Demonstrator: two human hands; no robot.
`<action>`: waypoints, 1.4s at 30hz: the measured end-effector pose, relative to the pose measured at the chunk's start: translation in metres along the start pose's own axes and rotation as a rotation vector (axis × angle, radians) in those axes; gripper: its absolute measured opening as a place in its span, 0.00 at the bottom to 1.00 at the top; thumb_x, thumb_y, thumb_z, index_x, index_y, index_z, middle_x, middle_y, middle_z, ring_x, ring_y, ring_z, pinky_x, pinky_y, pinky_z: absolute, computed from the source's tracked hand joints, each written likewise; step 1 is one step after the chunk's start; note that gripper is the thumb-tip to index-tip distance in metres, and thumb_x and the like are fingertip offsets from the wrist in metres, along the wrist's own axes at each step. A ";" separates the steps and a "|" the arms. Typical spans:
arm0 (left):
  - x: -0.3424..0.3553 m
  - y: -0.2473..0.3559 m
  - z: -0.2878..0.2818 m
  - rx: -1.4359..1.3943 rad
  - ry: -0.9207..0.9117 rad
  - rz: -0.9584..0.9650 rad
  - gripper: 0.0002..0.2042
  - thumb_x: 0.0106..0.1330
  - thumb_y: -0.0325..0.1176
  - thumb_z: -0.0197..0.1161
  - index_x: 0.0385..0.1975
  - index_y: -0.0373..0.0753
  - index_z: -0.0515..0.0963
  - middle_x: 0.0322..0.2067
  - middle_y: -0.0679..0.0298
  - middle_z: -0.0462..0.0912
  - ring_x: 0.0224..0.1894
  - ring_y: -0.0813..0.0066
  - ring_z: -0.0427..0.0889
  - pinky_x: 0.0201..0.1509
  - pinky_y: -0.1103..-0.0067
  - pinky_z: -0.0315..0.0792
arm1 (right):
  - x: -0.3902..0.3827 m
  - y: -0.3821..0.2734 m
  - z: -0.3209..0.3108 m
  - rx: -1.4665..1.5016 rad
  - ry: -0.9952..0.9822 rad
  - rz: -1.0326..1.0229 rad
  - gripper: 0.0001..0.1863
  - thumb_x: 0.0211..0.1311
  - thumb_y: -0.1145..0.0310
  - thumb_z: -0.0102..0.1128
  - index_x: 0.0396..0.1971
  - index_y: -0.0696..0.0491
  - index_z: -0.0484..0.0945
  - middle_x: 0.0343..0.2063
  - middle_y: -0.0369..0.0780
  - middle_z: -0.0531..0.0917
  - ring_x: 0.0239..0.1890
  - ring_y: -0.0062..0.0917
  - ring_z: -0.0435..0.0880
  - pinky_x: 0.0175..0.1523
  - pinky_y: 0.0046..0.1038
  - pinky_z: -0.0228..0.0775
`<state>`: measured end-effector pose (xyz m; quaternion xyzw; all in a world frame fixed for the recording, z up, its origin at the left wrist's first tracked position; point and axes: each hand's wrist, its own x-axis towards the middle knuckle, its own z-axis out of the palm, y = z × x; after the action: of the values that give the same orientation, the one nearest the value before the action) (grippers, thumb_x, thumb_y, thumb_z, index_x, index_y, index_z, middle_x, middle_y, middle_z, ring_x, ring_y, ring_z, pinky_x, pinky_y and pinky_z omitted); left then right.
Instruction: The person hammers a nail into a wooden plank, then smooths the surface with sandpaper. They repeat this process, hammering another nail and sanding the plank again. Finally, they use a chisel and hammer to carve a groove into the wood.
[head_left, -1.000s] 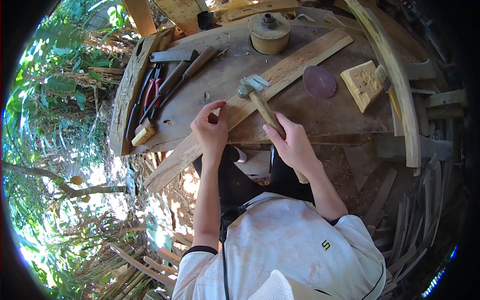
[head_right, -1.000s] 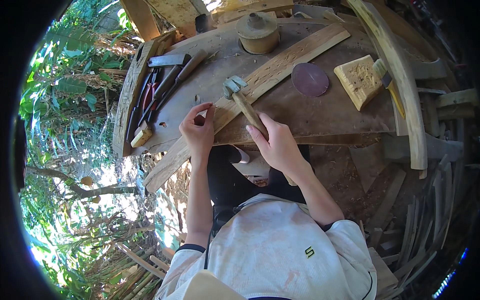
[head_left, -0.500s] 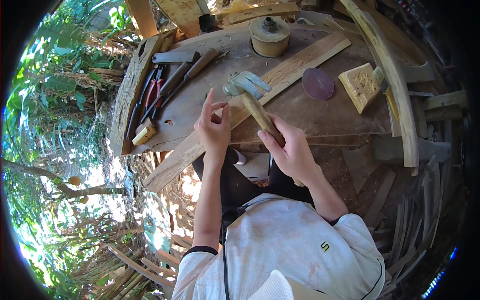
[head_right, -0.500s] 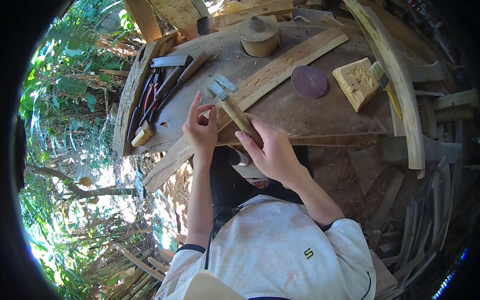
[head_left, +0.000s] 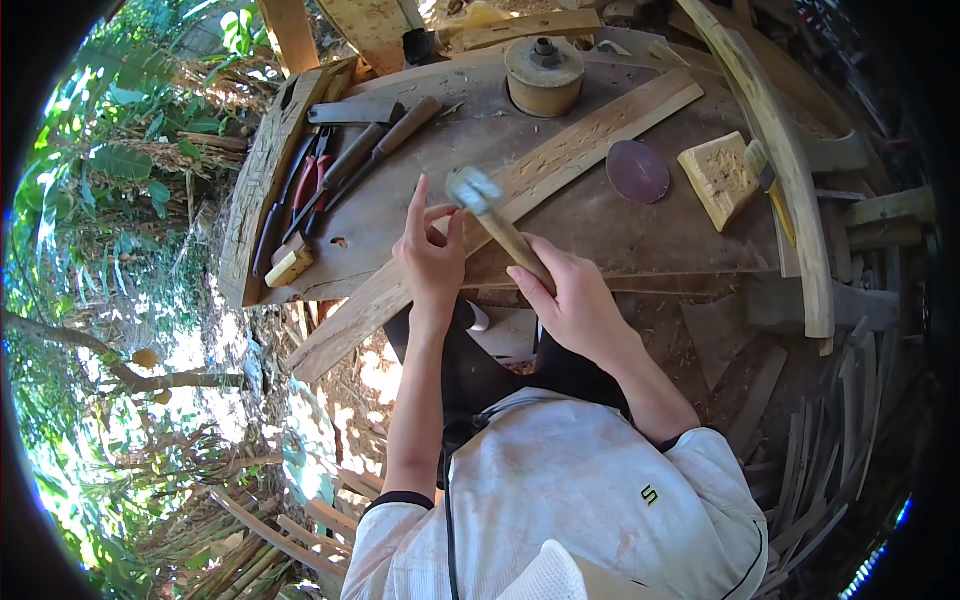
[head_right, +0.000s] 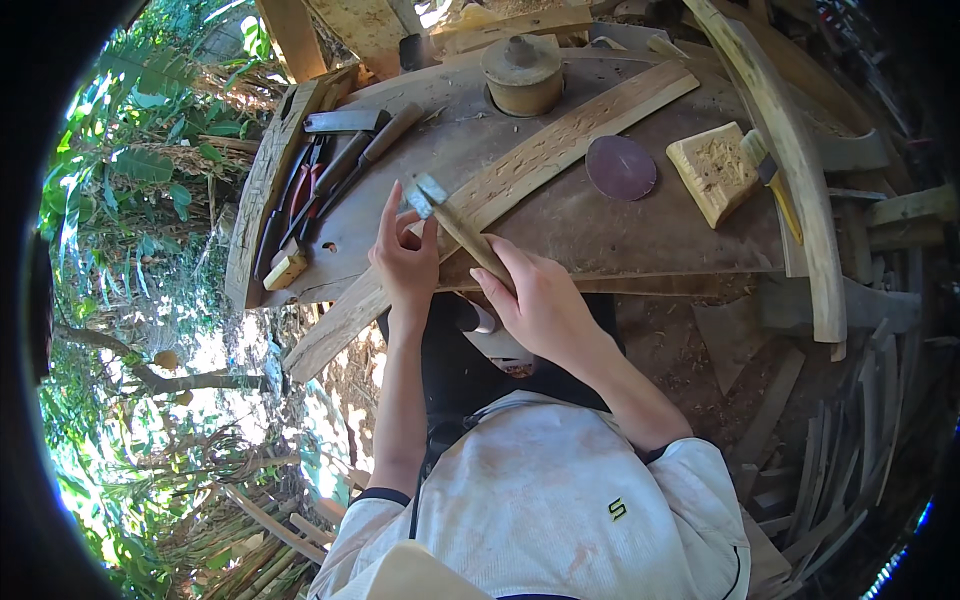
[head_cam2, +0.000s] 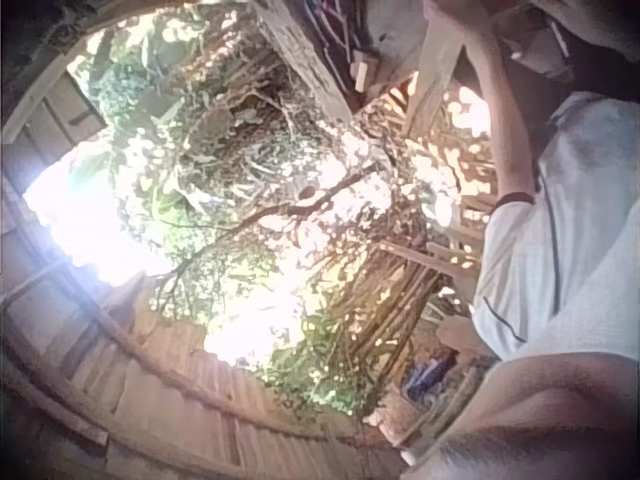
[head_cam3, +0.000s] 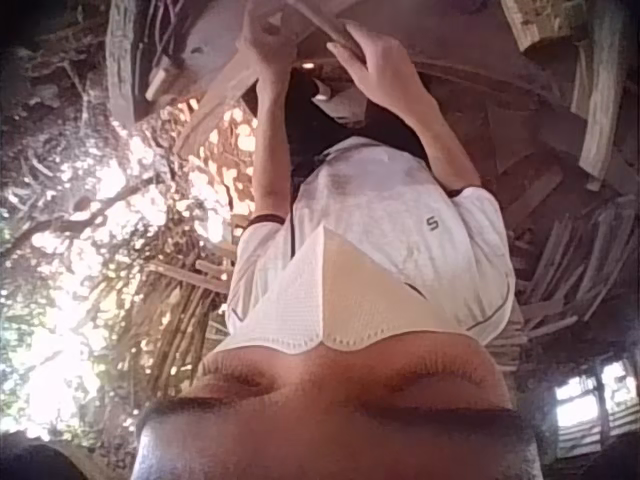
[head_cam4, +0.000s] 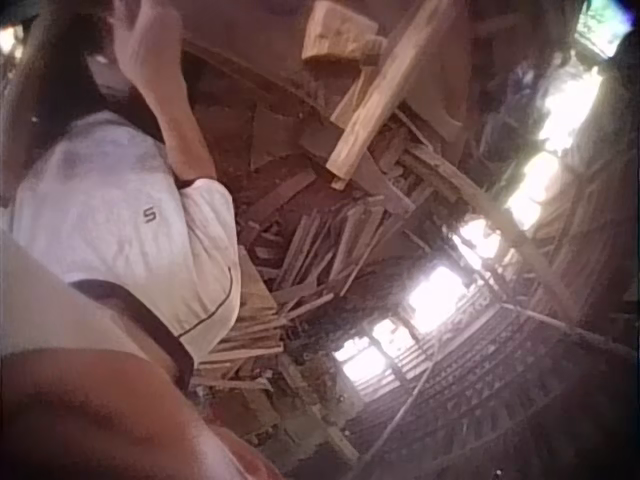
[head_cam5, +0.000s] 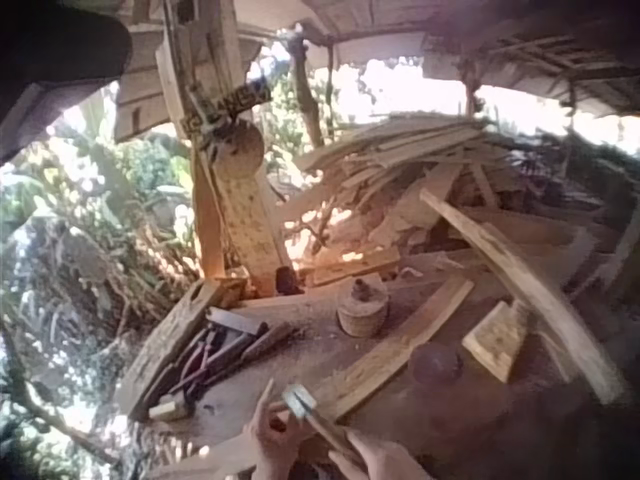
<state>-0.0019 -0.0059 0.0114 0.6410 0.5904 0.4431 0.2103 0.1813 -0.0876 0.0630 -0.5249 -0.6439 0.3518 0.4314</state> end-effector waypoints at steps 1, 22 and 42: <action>0.001 0.000 -0.001 0.003 -0.004 -0.005 0.32 0.63 0.26 0.71 0.70 0.40 0.71 0.34 0.63 0.91 0.18 0.77 0.80 0.28 0.77 0.74 | 0.003 0.001 -0.003 -0.008 -0.052 0.040 0.18 0.73 0.67 0.62 0.54 0.64 0.76 0.32 0.54 0.85 0.34 0.51 0.86 0.38 0.43 0.76; 0.010 0.002 0.002 -0.079 0.009 -0.064 0.05 0.64 0.25 0.71 0.38 0.35 0.88 0.28 0.64 0.88 0.16 0.82 0.71 0.24 0.78 0.65 | 0.003 0.023 -0.008 0.156 0.037 0.233 0.19 0.77 0.64 0.59 0.54 0.64 0.77 0.20 0.44 0.76 0.21 0.24 0.73 0.31 0.30 0.68; 0.004 0.000 -0.002 -0.025 0.035 -0.014 0.04 0.64 0.24 0.71 0.36 0.36 0.88 0.27 0.61 0.87 0.16 0.79 0.71 0.25 0.79 0.65 | 0.001 0.030 -0.007 0.172 0.045 0.246 0.19 0.76 0.64 0.60 0.53 0.65 0.78 0.19 0.42 0.76 0.21 0.19 0.71 0.28 0.28 0.66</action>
<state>-0.0041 -0.0022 0.0138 0.6263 0.5929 0.4599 0.2113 0.1988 -0.0802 0.0389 -0.5687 -0.5324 0.4440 0.4427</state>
